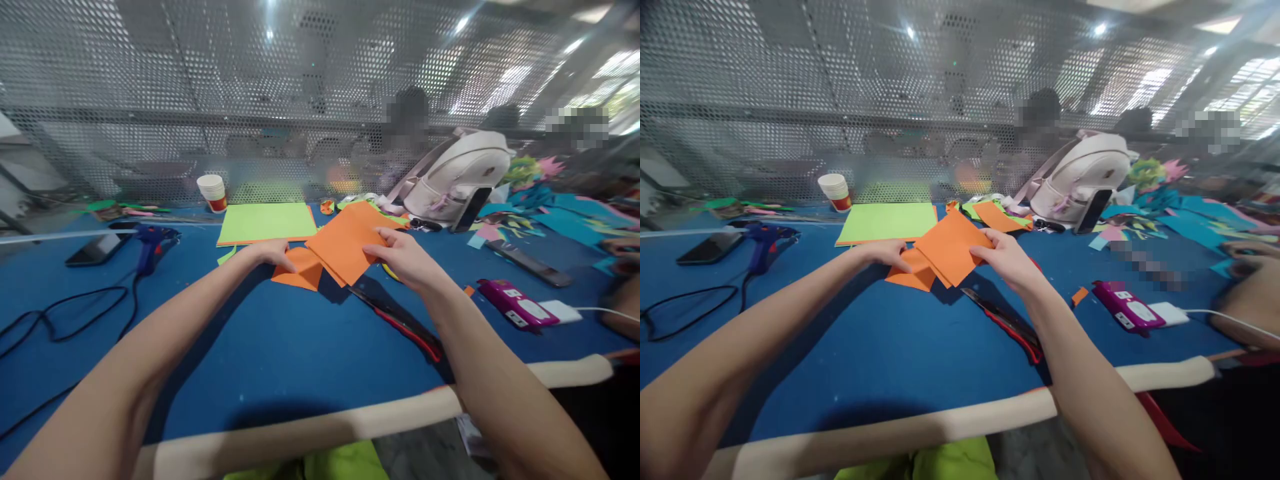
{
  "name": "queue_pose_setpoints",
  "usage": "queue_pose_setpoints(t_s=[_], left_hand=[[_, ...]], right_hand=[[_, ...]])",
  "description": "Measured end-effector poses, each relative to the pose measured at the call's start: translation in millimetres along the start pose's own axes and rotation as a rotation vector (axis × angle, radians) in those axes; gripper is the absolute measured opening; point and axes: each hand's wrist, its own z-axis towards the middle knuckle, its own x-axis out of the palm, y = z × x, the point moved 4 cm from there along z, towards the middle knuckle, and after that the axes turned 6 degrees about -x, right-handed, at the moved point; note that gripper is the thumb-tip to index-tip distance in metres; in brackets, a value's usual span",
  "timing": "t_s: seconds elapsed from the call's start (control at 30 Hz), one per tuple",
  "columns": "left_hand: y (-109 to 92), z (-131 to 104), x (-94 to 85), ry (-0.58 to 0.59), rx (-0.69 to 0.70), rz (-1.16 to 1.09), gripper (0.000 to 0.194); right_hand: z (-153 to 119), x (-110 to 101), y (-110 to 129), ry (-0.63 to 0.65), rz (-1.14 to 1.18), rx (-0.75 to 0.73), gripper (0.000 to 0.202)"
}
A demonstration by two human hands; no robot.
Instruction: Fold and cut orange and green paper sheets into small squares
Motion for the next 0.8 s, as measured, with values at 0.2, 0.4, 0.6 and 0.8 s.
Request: queue_pose_setpoints(t_s=[0.2,0.4,0.6,0.8], left_hand=[[-1.3,-20.4,7.6,-0.114,0.015,-0.341,0.039],[12.2,-42.3,17.6,-0.188,0.001,-0.786,0.045],[24.8,-85.1,19.7,-0.266,-0.011,-1.080,0.050],[27.6,-115.0,14.2,-0.393,-0.029,-1.306,0.060]], right_hand=[[-57.3,0.5,-3.9,0.292,-0.019,0.217,0.019],[-97.8,-8.0,-34.5,0.284,-0.194,0.175,0.013],[-64.3,-28.9,-42.3,0.104,-0.423,0.068,0.022],[-42.2,9.2,11.2,0.193,-0.105,-0.014,0.025]])
